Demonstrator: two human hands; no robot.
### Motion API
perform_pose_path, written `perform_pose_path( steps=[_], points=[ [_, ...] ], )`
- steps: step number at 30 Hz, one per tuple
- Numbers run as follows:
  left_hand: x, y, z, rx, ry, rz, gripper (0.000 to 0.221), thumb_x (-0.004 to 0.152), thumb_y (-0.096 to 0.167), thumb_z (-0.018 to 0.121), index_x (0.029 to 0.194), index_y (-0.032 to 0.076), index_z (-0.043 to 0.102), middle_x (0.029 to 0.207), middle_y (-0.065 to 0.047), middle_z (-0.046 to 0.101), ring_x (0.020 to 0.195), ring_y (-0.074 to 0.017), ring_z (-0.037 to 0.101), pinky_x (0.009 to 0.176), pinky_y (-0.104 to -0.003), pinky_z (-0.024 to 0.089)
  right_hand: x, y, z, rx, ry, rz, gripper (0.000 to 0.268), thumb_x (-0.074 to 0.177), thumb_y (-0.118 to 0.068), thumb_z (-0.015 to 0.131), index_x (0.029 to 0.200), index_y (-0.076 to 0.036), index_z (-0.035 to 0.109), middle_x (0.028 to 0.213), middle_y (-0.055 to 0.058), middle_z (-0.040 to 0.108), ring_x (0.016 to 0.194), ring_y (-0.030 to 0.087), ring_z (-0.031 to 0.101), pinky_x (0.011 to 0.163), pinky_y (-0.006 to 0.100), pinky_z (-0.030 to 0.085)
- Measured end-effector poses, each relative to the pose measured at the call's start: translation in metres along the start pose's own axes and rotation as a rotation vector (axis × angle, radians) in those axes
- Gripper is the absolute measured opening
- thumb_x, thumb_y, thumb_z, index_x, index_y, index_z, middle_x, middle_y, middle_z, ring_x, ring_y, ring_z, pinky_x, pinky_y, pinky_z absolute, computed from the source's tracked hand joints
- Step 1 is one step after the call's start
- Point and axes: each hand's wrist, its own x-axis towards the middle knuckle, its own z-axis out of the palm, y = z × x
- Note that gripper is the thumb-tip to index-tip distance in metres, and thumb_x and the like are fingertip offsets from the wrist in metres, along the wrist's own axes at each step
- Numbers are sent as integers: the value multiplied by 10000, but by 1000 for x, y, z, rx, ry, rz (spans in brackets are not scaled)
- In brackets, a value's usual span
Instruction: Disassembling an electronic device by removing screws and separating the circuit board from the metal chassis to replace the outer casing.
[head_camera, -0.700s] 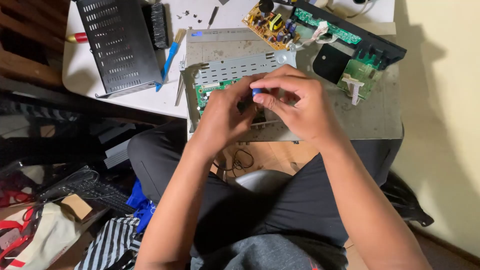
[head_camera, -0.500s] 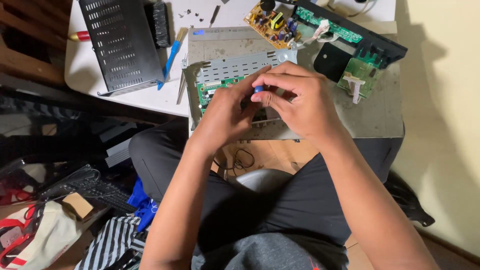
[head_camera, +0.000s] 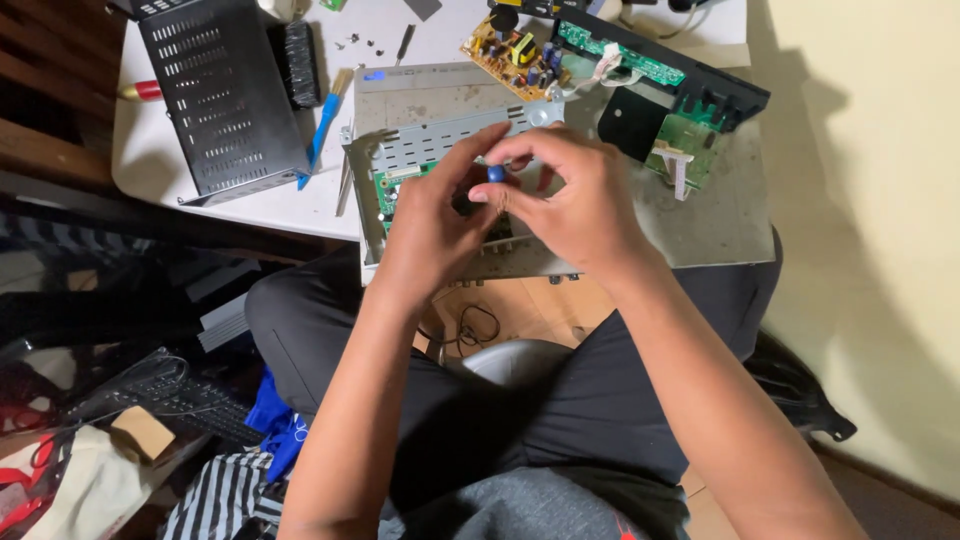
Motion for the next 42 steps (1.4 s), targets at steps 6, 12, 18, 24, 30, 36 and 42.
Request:
perform_pose_path(
  steps=[6,12,18,24,30,36,42],
  points=[
    [-4,-7,1,34,-83,28,849,924,-85,636,1646,91,224,1008,-270,780,873,-436,768,846,-526,600,-6,7,5,234,-8,180,163,911,-140,841,1066,-110,800,828,73,724,797,102,582,697,241,488],
    [0,2,-6,-6,-197,26,883,855,-148,611,1636,71,262,903,-257,771,720,-386,731,762,-476,596,-13,-9,8,161,112,166,174,833,-91,906,974,-65,807,708,93,685,692,144,541,720,298,453],
    [11,-6,-1,-68,-154,79,634,861,40,781,1456,131,583,1060,-137,789,955,-328,765,932,-468,581,-28,3,29,-40,437,76,217,802,-95,949,965,-75,807,757,45,707,614,94,594,588,221,506],
    [1,-1,-3,-35,-11,46,640,897,33,768,1483,98,520,1040,-148,798,909,-320,774,875,-448,588,-19,3,17,271,103,190,329,952,-135,796,1274,-124,727,1125,90,785,840,62,606,667,175,446],
    [3,7,-3,-35,-78,-82,702,909,55,717,1536,160,419,1075,-172,793,976,-371,782,945,-502,582,-8,10,9,244,86,181,256,855,-72,879,1092,-48,786,909,111,789,759,100,632,728,253,510],
    [6,-1,-1,-2,-108,-152,708,859,65,723,1491,205,436,1031,-198,786,977,-422,768,932,-519,586,-11,-4,26,98,306,69,209,831,-21,915,1011,-63,819,764,94,769,615,96,624,616,205,515],
    [4,2,-4,-48,-129,-66,657,833,5,772,1423,190,552,1016,-170,792,958,-415,774,859,-509,597,-28,16,33,85,273,-55,189,1035,-91,649,1157,-33,781,962,128,786,733,196,696,615,303,559]
  ],
)
